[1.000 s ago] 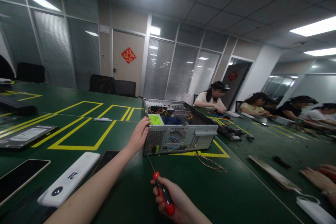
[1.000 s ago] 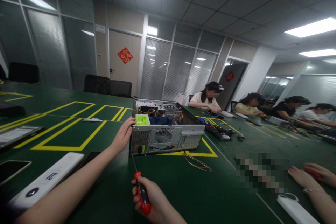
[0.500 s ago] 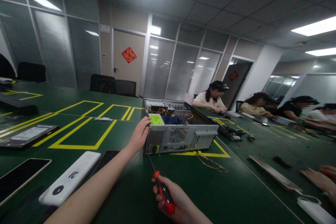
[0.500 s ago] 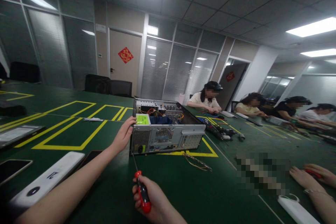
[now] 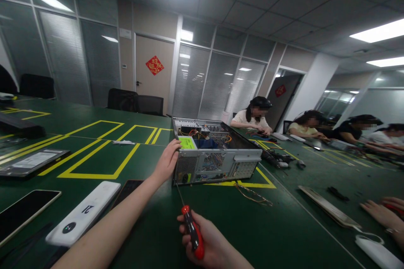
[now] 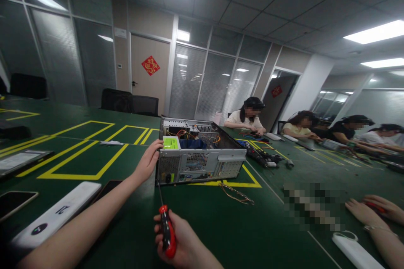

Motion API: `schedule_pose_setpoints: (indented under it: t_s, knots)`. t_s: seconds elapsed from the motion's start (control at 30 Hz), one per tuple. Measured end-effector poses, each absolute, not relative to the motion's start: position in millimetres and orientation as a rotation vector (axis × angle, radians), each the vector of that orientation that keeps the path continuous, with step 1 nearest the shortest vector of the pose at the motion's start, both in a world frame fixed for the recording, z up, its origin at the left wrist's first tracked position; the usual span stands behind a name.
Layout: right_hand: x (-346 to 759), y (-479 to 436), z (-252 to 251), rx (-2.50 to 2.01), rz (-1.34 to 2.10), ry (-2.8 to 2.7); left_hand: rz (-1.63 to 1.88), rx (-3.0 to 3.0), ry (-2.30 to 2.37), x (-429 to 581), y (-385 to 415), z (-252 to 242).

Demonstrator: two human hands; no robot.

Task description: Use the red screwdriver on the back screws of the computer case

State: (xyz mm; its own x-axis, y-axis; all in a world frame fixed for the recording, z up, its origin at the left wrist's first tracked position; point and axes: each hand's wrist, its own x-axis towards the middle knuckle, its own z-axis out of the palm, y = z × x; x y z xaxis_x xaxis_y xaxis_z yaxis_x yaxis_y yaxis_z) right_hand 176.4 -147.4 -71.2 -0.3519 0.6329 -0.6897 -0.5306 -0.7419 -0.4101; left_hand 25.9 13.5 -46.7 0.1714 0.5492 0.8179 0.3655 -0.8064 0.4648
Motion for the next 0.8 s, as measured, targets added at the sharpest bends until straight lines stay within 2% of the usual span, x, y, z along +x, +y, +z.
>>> schedule_pose_setpoints:
  t_s: [0.33,0.57,0.8]
  knots:
    - [174.5,-152.1,-63.2,-1.1,2.057,-0.076,1.697,2.27,0.895,25.9,13.4,-46.8]
    - [180.7,-150.2,-65.8,-1.082,2.186,-0.136,1.714,2.281,0.878,26.4,13.8,-47.1]
    - [179.9,-151.9,-66.2,-1.047,2.153,-0.029,1.693,2.282,0.9,25.9,12.9,-46.5]
